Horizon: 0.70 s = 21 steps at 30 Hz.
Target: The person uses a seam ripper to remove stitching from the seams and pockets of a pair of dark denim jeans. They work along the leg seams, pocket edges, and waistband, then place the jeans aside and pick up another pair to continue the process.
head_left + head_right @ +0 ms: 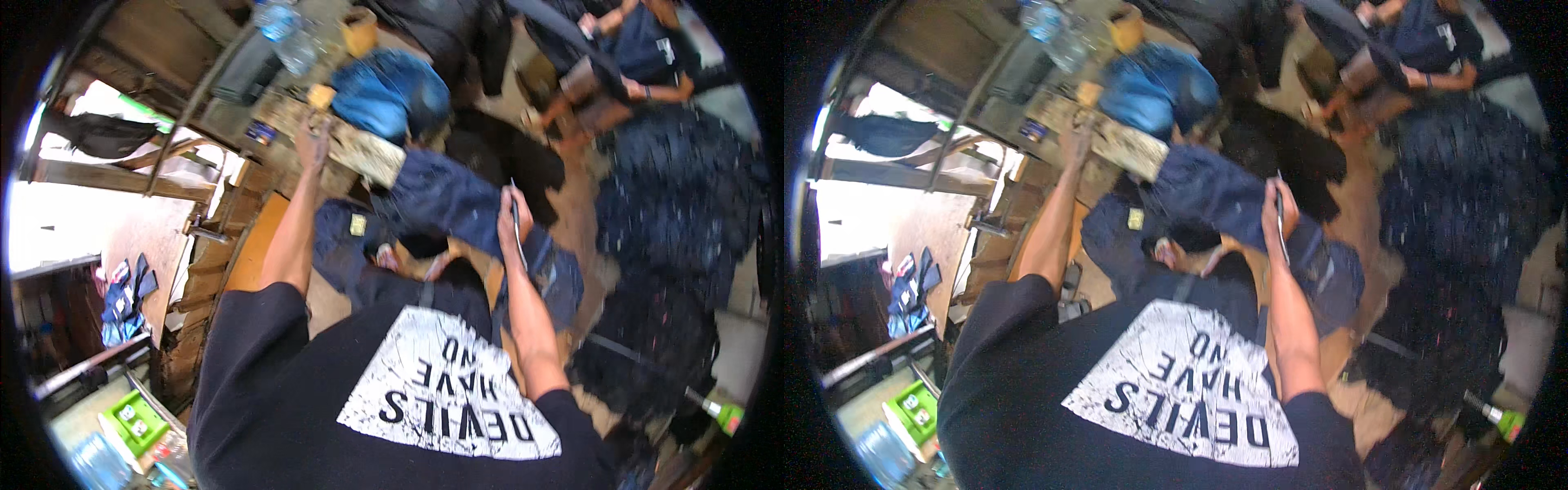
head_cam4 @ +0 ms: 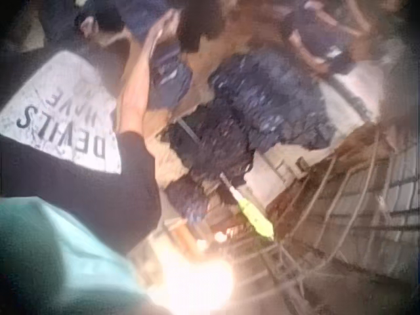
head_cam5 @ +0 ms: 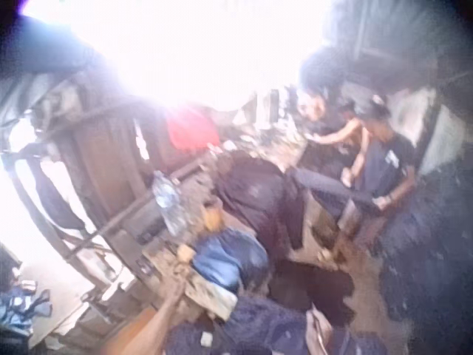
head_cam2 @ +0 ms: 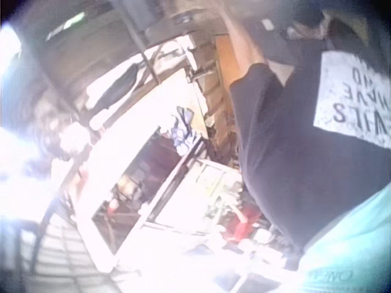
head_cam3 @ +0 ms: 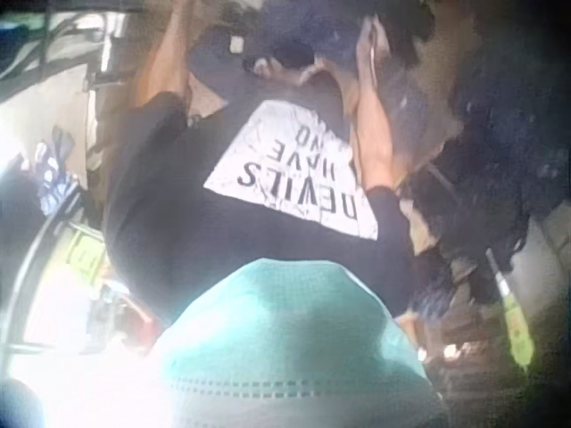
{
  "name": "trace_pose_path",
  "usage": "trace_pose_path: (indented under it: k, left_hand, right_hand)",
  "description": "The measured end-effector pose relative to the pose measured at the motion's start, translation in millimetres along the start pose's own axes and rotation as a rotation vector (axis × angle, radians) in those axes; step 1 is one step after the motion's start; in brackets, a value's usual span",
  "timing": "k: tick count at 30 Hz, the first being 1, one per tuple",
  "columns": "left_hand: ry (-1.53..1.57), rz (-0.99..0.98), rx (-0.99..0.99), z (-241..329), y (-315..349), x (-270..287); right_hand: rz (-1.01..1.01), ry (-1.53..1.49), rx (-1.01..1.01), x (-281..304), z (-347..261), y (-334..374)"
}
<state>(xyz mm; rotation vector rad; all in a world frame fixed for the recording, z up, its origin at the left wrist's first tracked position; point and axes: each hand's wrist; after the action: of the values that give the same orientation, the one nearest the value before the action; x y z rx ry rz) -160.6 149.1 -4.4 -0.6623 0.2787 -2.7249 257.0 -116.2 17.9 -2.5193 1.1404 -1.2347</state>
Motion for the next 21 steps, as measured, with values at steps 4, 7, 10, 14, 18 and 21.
trace_pose_path:
  k: [4,7,10,14,18,21]
  left_hand:
    - [0.035,-0.329,-0.030,65,146,20]
    - [0.036,-0.466,-0.150,126,243,-3]
    - [-0.116,-0.452,-0.262,160,280,-55]
    - [-0.495,-0.381,-0.298,149,271,-106]
    - [-0.448,-0.334,-0.283,124,243,-111]
    - [-0.525,-0.288,-0.304,132,223,-120]
  right_hand:
    - [-0.144,0.023,-0.039,20,13,4]
    - [-0.267,0.027,0.030,53,20,2]
    - [-0.393,0.036,0.150,90,39,1]
    - [-0.491,-0.101,0.236,98,78,-10]
    - [-0.467,0.011,0.057,106,104,-26]
    - [-0.600,0.027,-0.133,113,101,-40]
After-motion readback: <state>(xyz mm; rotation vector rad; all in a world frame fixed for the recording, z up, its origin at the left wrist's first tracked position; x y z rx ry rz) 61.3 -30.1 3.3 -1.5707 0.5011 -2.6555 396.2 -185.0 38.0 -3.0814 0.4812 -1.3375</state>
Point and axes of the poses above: each hand's wrist, its own y-axis away from the middle knuckle, its own x-axis out of the back of the hand, z = x × y, and after that the axes turned 10 degrees about y, right-handed
